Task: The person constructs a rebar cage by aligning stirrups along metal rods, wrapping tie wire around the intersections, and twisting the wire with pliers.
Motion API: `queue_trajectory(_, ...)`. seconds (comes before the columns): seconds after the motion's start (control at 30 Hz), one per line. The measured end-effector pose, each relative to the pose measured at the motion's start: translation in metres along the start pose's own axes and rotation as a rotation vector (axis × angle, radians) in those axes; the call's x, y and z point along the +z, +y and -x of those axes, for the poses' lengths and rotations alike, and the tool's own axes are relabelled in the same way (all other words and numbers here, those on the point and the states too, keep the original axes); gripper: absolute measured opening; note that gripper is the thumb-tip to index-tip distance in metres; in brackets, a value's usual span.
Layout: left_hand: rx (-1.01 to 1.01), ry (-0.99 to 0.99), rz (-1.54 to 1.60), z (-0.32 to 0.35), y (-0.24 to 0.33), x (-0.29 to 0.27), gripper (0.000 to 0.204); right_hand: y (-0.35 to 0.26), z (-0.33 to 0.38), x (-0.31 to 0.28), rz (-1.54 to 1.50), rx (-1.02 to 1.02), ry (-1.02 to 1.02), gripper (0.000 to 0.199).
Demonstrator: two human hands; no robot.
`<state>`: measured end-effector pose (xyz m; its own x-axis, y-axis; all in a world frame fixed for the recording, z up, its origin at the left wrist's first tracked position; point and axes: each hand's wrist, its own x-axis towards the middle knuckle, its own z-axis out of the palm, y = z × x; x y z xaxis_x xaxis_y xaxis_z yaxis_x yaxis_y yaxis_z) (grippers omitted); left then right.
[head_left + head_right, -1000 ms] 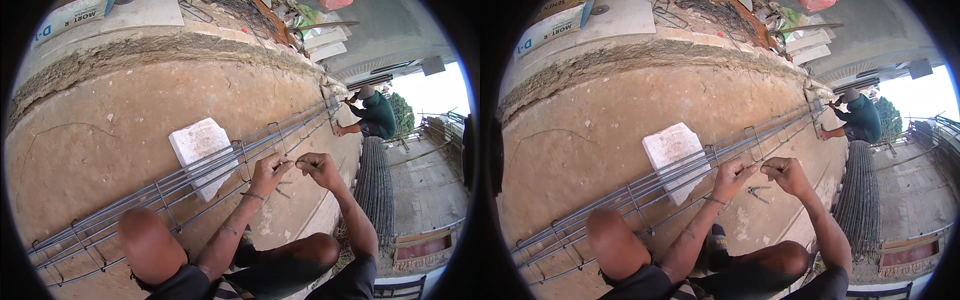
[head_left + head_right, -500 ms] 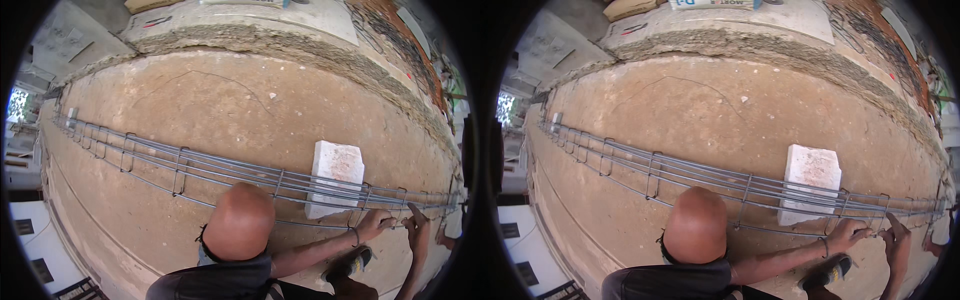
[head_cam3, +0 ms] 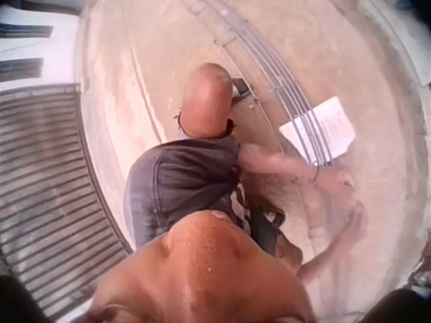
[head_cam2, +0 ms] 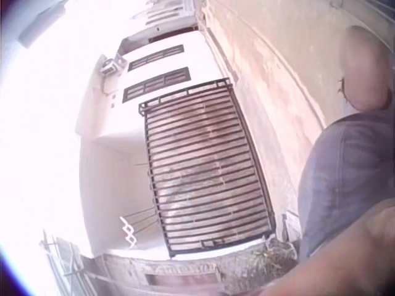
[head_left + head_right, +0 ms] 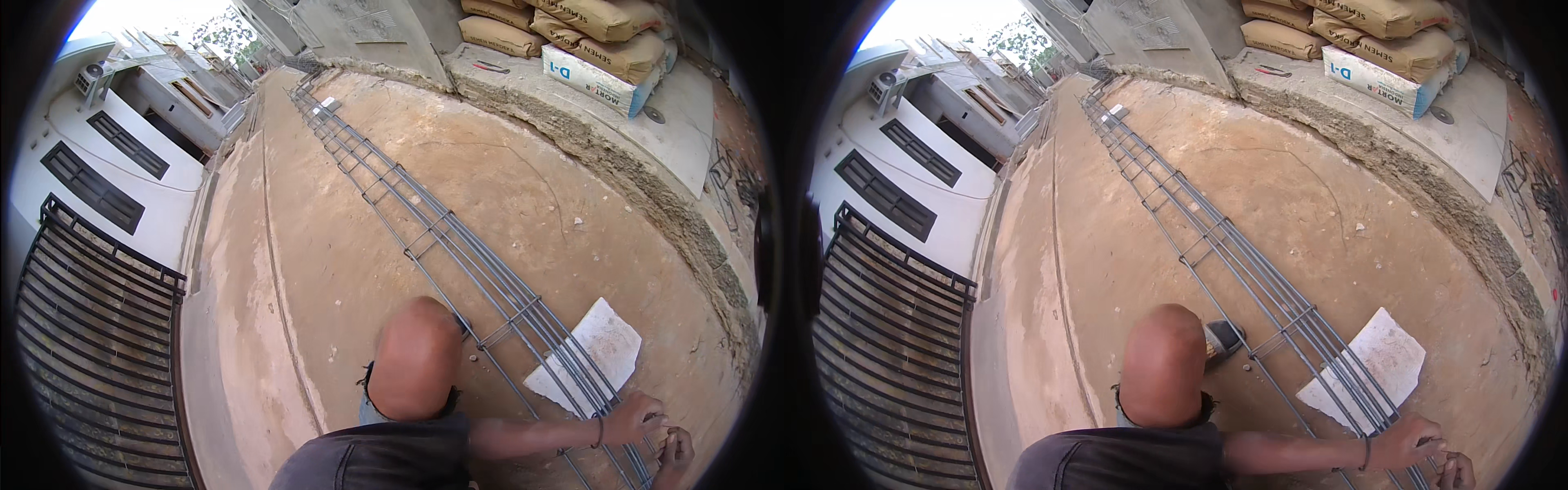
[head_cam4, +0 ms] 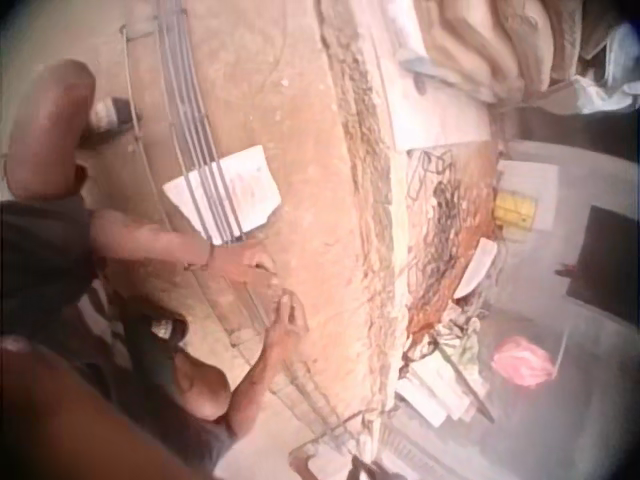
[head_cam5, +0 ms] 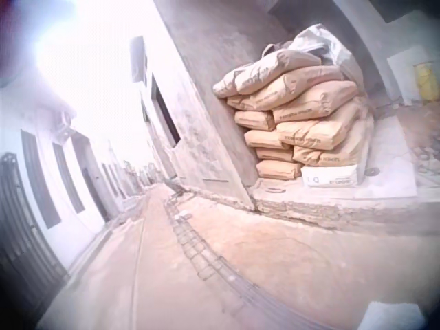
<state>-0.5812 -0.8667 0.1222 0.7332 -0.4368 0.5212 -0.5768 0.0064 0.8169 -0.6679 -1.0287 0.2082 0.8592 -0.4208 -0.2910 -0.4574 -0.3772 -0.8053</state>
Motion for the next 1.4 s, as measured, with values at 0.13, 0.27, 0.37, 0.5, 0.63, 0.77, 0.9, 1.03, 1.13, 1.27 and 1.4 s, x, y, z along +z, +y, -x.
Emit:
queue_trajectory(0.13, -0.68, -0.347, 1.01, -0.009, 0.034, -0.009, 0.025, 0.037, -0.037, -0.006, -0.183, -0.359, -0.042, 0.019)
queue_trajectory(0.27, -0.769, -0.219, 1.05, 0.006, 0.045, 0.021, 0.022, 0.05, -0.048, -0.013, -0.339, -0.298, -0.186, 0.037)
queue_trajectory(0.37, -0.644, 0.171, 0.75, 0.013, 0.037, 0.046, 0.021, 0.05, -0.031, 0.015, -0.541, -0.401, -0.269, 0.044)
queue_trajectory(0.5, -0.476, 0.354, 0.431, -0.009, 0.042, 0.069, 0.023, 0.077, -0.003, 0.0, -0.606, 0.048, -0.772, 0.05)
queue_trajectory(0.63, -0.647, 0.428, 0.873, -0.022, 0.065, 0.108, 0.022, 0.135, 0.017, -0.036, -0.92, 0.134, -0.682, 0.047)
queue_trajectory(0.77, -0.818, 0.439, 1.29, -0.025, 0.063, 0.128, 0.019, 0.158, 0.03, -0.048, -0.476, -0.357, -0.066, 0.021)
queue_trajectory(0.9, -0.932, 0.142, 1.556, -0.004, 0.034, 0.151, 0.016, 0.22, 0.047, -0.056, 0.074, -0.645, 0.243, 0.032)
queue_trajectory(1.03, -0.804, -0.012, 1.058, 0.002, 0.055, 0.162, 0.019, 0.155, 0.101, -0.074, 0.108, -0.048, -0.038, 0.03)
queue_trajectory(1.13, -0.52, 0.033, 0.754, 0.005, 0.061, 0.184, 0.023, 0.212, 0.116, -0.058, -0.123, 0.044, 0.092, 0.033)
queue_trajectory(1.27, -0.591, -0.029, 0.936, 0.023, 0.071, 0.208, 0.023, 0.208, 0.151, -0.053, -0.163, 0.137, 0.227, 0.037)
queue_trajectory(1.4, -0.579, -0.075, 0.887, 0.051, 0.062, 0.234, 0.022, 0.184, 0.177, -0.049, -0.225, 0.271, 0.232, 0.039)
